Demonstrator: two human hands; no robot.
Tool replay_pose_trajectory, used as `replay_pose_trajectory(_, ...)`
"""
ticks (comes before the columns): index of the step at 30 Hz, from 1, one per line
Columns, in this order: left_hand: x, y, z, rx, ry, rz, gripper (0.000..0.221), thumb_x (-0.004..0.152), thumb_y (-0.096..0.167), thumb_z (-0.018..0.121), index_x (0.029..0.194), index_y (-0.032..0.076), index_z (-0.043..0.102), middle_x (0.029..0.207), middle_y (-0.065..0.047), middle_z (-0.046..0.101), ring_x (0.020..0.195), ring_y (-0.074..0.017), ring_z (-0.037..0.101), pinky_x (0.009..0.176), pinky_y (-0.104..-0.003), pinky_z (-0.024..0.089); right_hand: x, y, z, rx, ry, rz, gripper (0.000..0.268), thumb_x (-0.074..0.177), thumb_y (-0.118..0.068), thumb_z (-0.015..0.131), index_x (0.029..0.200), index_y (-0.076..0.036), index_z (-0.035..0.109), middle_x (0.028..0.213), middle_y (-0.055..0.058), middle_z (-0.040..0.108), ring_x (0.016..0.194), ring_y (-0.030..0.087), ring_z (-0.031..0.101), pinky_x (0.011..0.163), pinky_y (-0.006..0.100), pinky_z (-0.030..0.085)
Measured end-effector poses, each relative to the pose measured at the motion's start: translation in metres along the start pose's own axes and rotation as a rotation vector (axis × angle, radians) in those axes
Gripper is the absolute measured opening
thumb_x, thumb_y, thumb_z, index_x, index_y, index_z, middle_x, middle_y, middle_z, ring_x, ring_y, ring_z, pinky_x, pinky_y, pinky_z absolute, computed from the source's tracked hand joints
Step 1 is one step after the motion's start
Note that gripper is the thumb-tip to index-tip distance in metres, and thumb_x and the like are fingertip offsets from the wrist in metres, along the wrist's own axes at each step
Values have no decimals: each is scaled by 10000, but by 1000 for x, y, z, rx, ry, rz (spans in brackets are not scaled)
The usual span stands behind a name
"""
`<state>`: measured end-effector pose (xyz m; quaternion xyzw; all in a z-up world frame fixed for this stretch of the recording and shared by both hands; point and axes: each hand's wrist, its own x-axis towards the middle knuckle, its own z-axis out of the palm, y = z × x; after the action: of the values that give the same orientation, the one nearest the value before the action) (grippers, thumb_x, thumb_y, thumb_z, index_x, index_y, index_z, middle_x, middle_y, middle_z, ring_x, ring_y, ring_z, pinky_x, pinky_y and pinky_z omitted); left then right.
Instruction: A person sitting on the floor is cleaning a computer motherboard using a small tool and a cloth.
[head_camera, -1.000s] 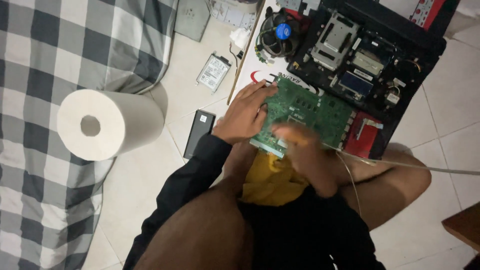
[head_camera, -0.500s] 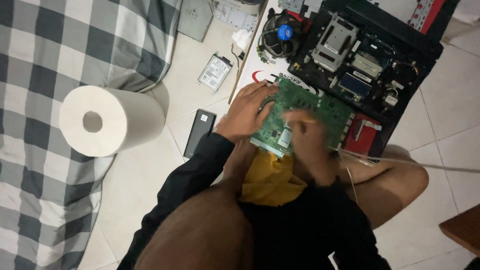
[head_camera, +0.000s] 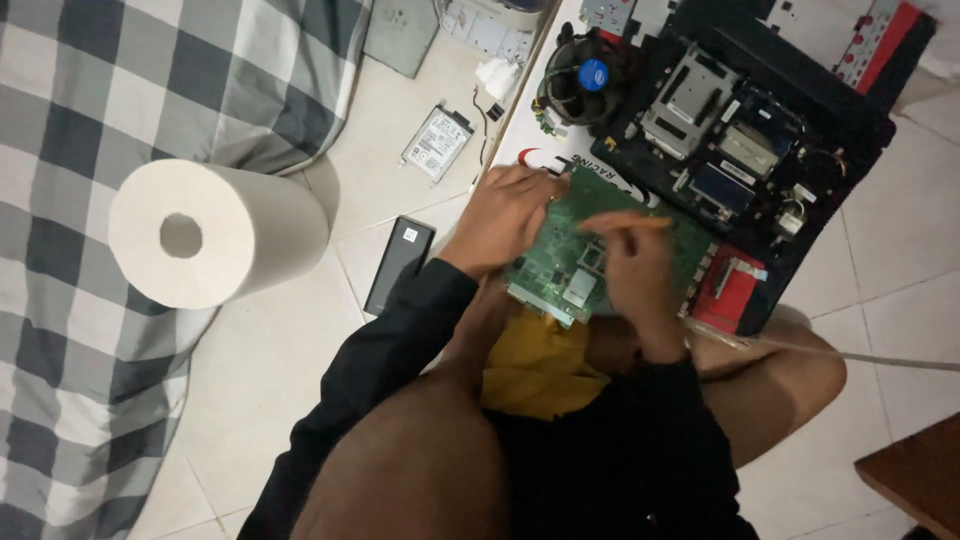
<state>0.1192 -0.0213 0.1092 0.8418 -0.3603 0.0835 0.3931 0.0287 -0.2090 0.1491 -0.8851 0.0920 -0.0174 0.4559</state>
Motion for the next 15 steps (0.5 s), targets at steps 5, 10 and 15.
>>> replay_pose_trajectory(5,0,-2,1,9,39,9,115,973,86,568,1009,137,665,972,-61,737,1080,-261,675,878,-384,467,-18,-6,10,-73,-59,-72,131,992,-28,653,934,-104,742,916,100,739,925,333,695,925,454,500)
replay_pose_trajectory(10,-3,3,0,-49,37,-21,143,973,47,574,1054,79,688,1010,-119,747,1101,-308,672,873,-421,468,-9,16,-2,-4,-105,-74,151,1036,-2,583,983,-41,719,948,155,725,902,346,696,965,507,514)
replay_pose_trajectory(15,2,5,-7,-65,16,-16,113,969,98,588,1006,101,696,986,-102,759,1152,-284,671,889,-414,476,-31,13,30,277,-65,-210,211,945,76,593,981,-57,752,992,151,753,1015,366,717,948,468,537)
